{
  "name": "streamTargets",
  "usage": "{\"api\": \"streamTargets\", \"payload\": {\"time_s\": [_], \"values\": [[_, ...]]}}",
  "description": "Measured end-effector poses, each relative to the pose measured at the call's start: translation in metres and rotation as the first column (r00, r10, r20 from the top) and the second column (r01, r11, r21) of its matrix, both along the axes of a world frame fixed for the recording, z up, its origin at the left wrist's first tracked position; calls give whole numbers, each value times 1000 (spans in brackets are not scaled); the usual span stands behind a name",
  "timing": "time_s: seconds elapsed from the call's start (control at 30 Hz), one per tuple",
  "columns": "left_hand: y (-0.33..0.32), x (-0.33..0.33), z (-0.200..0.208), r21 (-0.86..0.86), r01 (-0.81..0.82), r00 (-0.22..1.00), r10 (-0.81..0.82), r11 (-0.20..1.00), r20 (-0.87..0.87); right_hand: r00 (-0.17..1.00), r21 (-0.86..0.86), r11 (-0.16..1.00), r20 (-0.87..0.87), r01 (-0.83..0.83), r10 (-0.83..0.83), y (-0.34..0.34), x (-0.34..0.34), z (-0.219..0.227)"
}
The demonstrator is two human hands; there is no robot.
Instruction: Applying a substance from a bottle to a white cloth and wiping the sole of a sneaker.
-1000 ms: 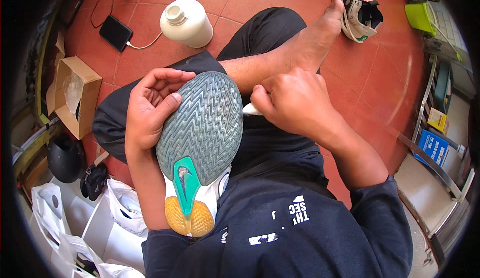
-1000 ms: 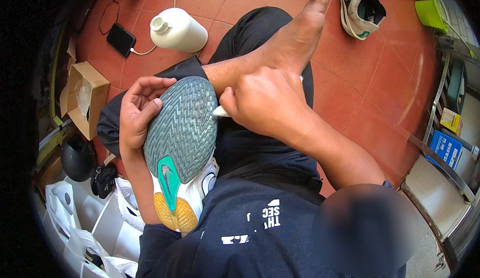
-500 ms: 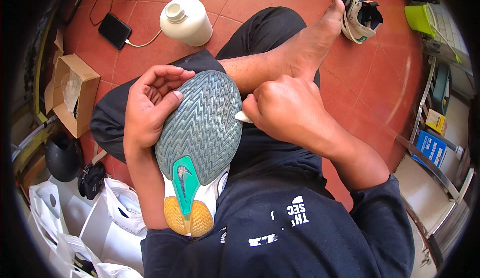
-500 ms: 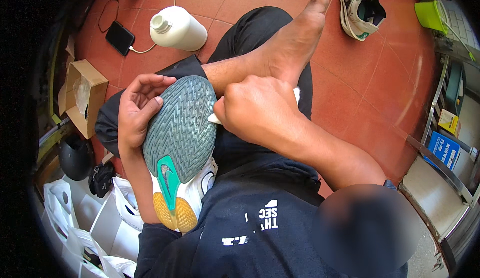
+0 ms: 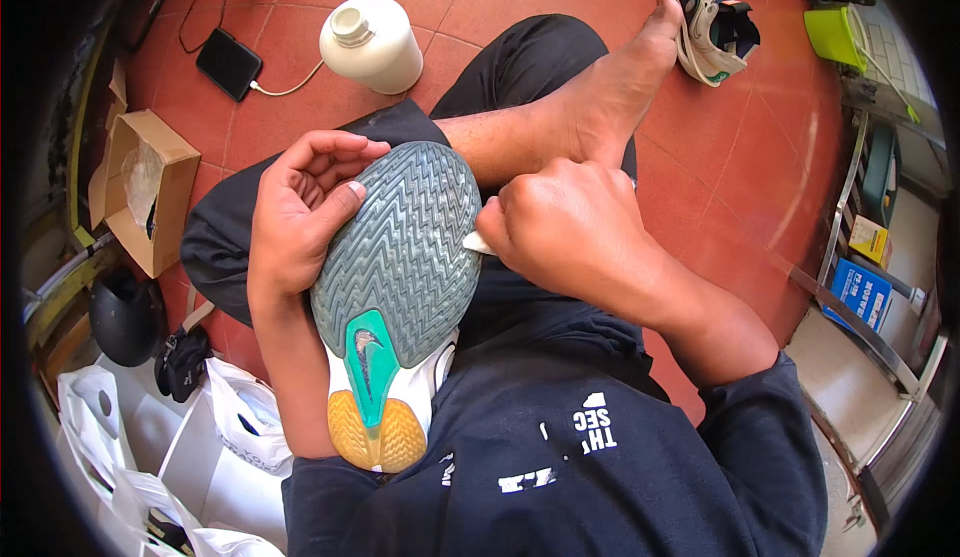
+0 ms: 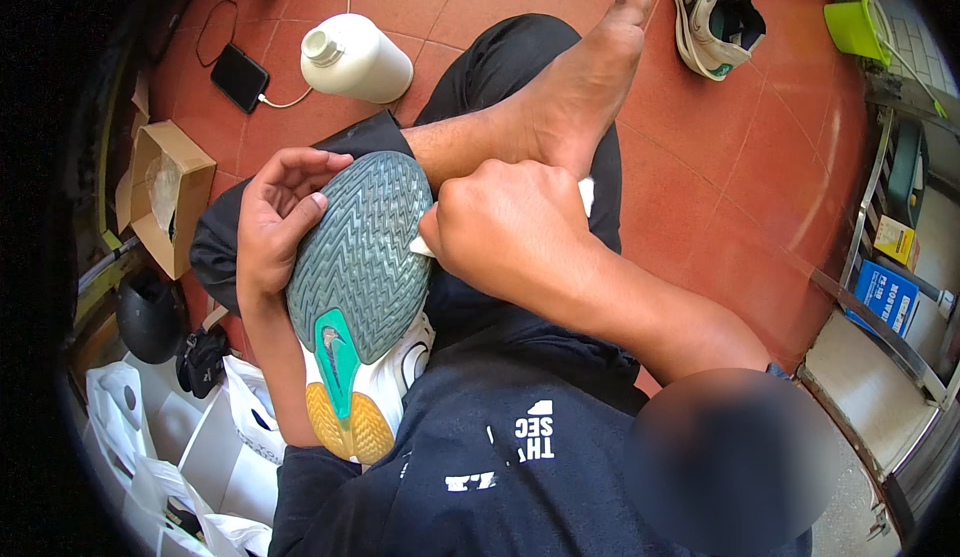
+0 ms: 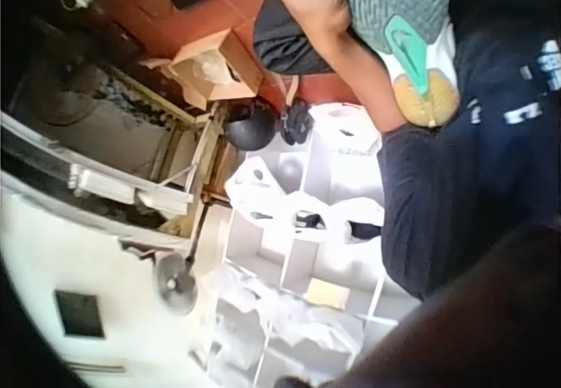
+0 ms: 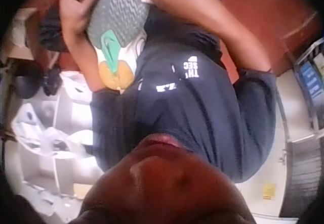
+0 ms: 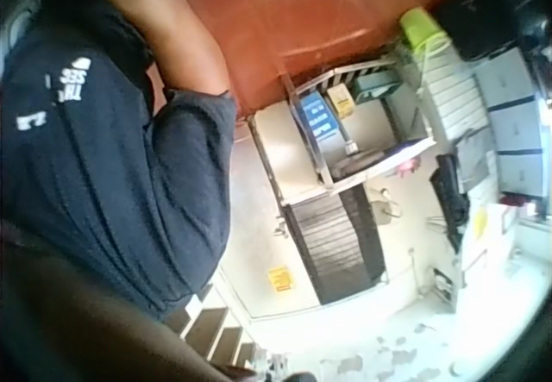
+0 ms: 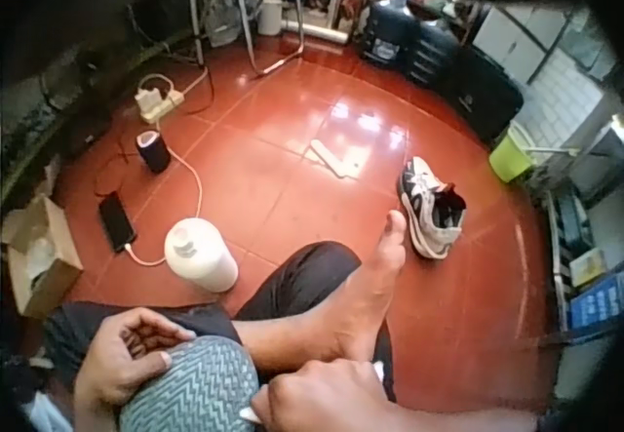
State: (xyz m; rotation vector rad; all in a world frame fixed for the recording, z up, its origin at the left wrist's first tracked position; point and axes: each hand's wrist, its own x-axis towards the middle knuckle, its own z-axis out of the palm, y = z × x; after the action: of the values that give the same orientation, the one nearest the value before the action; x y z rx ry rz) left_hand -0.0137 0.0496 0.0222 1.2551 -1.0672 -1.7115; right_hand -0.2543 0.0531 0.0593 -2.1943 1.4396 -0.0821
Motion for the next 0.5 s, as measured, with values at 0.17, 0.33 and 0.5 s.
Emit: {"api": "streamTargets", "payload": {"time_s": [0.17,0.33,0.5], "values": [[1,0,1,1,-10,1000,10,1000,-22,999,-111,994,-29,17,-20,-1,1,-4],[1,0,2,-5,-7,1000,7,1000,-2,997,-176,982,-46,-66,59,2,1,-3],[2,1,0,-3,2,1000,-2,1000,-2,995,-233,972,-93,-40,18,-5,-1,-6]]}}
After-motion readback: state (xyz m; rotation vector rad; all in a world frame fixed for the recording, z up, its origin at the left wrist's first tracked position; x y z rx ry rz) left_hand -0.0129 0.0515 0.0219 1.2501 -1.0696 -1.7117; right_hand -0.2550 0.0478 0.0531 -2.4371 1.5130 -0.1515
